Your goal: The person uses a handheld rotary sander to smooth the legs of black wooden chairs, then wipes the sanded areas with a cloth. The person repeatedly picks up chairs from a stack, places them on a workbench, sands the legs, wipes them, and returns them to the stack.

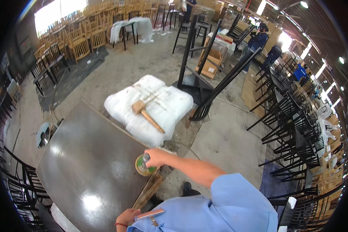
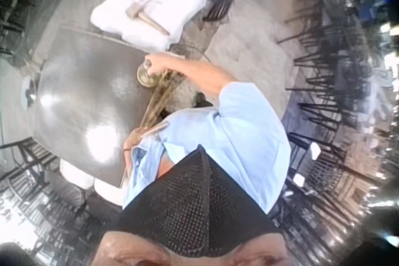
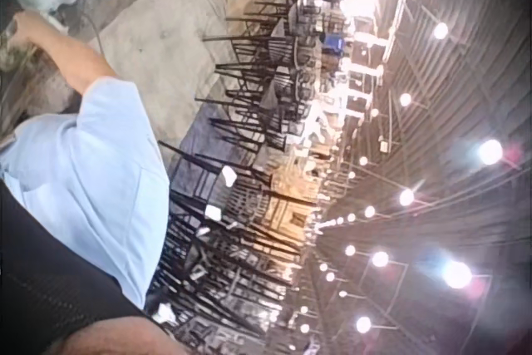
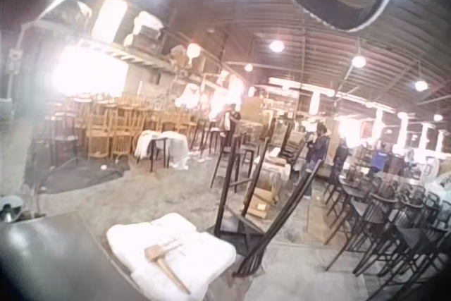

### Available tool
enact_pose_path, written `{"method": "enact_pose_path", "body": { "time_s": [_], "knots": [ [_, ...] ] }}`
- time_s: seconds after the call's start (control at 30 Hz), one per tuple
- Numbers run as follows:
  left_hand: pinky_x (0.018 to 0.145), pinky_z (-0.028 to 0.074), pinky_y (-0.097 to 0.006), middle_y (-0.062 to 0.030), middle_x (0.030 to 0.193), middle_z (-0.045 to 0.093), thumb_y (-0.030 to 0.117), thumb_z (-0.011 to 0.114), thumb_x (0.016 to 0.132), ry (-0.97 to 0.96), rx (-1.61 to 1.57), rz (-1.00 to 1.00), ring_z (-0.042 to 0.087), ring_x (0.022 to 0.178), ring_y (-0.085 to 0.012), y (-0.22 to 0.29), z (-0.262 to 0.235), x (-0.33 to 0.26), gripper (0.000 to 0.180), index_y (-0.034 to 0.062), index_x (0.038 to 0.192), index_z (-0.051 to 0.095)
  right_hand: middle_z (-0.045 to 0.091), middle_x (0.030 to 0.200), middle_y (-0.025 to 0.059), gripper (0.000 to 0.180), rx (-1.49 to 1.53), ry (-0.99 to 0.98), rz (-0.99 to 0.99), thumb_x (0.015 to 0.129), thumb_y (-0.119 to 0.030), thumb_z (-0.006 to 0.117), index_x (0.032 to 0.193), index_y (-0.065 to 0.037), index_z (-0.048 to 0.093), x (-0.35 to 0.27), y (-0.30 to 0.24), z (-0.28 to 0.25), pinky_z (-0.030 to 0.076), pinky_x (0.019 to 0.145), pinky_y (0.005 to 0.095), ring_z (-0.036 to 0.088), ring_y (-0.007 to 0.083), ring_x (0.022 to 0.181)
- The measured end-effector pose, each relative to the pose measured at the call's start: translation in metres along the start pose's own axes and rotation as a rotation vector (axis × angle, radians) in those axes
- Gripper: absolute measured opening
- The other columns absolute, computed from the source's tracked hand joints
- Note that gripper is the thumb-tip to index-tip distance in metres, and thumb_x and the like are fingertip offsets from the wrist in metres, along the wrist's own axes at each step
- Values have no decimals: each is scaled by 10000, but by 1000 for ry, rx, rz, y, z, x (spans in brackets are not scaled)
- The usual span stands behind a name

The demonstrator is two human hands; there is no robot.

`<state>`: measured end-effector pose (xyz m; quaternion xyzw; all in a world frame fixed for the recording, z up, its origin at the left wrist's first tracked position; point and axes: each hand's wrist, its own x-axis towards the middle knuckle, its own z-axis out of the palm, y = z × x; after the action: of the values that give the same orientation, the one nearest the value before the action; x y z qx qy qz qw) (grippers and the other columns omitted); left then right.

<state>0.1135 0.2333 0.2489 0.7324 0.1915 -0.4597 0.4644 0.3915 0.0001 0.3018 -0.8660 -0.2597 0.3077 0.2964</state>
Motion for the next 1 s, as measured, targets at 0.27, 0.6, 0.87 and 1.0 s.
{"method": "enact_pose_path", "body": {
  "time_s": [0.27,0.6,0.87,1.0],
  "knots": [
    [759,511,-318,-88,882,705,310,604,927,248,6,331,641,830,-160,151,42,18,334,7,1043,686,673,955,72,550,627,197,-40,704,-202,801,1189,-46,593,-182,130,-116,505,785,306,637,161,849],
    [852,493,-301,-88,1021,679,208,591,934,282,151,709,618,934,-154,435,169,105,309,8,1166,624,678,894,134,509,884,948,150,708,-182,740,1138,33,573,-394,375,-228,546,634,308,670,201,697],
    [925,482,-329,-140,1204,629,230,616,926,510,199,1141,615,1069,-216,659,175,131,390,-11,1231,579,615,868,60,535,237,1021,64,585,-230,767,1057,-34,611,-501,373,-483,511,683,279,634,165,726],
    [979,459,-352,-181,1299,570,275,676,885,739,138,1274,567,1182,-265,771,170,145,580,-18,1342,472,617,831,43,577,32,857,-15,588,-345,790,1033,-35,595,-466,304,-594,498,633,266,614,132,660]
  ]
}}
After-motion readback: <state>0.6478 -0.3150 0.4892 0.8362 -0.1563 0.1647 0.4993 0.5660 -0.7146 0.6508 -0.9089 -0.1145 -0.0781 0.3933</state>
